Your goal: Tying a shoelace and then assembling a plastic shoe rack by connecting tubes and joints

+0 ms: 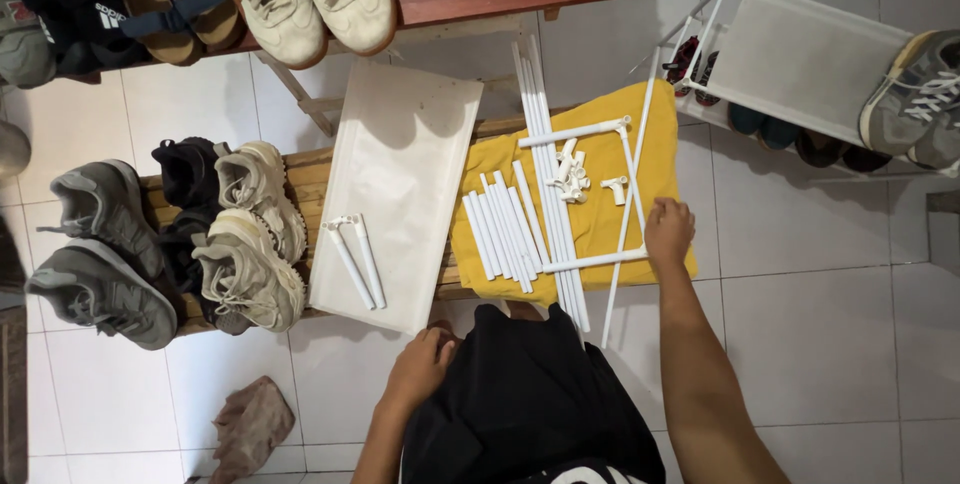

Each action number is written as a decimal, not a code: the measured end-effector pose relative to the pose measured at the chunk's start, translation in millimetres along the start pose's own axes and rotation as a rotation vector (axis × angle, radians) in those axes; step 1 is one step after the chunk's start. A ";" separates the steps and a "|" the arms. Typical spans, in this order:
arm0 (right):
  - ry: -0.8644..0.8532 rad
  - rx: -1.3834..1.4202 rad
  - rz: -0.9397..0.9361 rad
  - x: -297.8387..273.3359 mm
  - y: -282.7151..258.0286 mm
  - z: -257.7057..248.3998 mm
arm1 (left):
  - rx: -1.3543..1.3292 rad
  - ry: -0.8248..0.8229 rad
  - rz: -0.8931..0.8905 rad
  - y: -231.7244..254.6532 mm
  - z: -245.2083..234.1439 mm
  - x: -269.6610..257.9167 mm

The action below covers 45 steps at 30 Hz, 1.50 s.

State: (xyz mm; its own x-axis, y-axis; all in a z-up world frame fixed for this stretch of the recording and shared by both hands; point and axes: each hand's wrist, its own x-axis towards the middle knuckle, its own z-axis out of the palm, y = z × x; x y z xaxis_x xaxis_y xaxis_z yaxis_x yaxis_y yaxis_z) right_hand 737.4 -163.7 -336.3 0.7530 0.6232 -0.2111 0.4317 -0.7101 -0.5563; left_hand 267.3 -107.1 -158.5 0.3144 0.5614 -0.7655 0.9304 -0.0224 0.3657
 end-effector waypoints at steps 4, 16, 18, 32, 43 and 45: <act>0.033 -0.177 -0.151 15.5 -27.7 8.3 | -0.008 -0.010 -0.006 0.3 0.7 0.2; -0.072 -0.265 -0.209 46.7 -35.5 60.6 | -0.006 -0.025 -0.048 -5.3 3.6 -2.7; -0.114 -0.251 -0.155 45.4 -40.4 57.8 | -0.004 -0.037 -0.057 -10.2 6.0 -2.5; -0.105 -0.088 -0.167 -31.4 -99.5 53.6 | -0.226 0.008 -0.120 -92.7 10.0 46.6; -0.304 -0.536 -0.721 -122.2 -108.0 183.3 | -0.393 -0.013 -0.227 -156.1 71.7 51.6; -0.280 -0.593 -0.726 -128.2 -127.9 180.1 | -0.414 -0.023 -0.237 -164.7 78.2 41.9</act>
State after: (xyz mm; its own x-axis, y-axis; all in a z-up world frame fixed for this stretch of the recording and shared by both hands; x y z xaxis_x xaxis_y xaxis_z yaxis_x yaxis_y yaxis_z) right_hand 496.2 -93.7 -382.8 0.0937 0.9746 -0.2032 0.9810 -0.1252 -0.1482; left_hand 141.9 -144.6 -292.2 0.1107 0.4929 -0.8630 0.8252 0.4384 0.3562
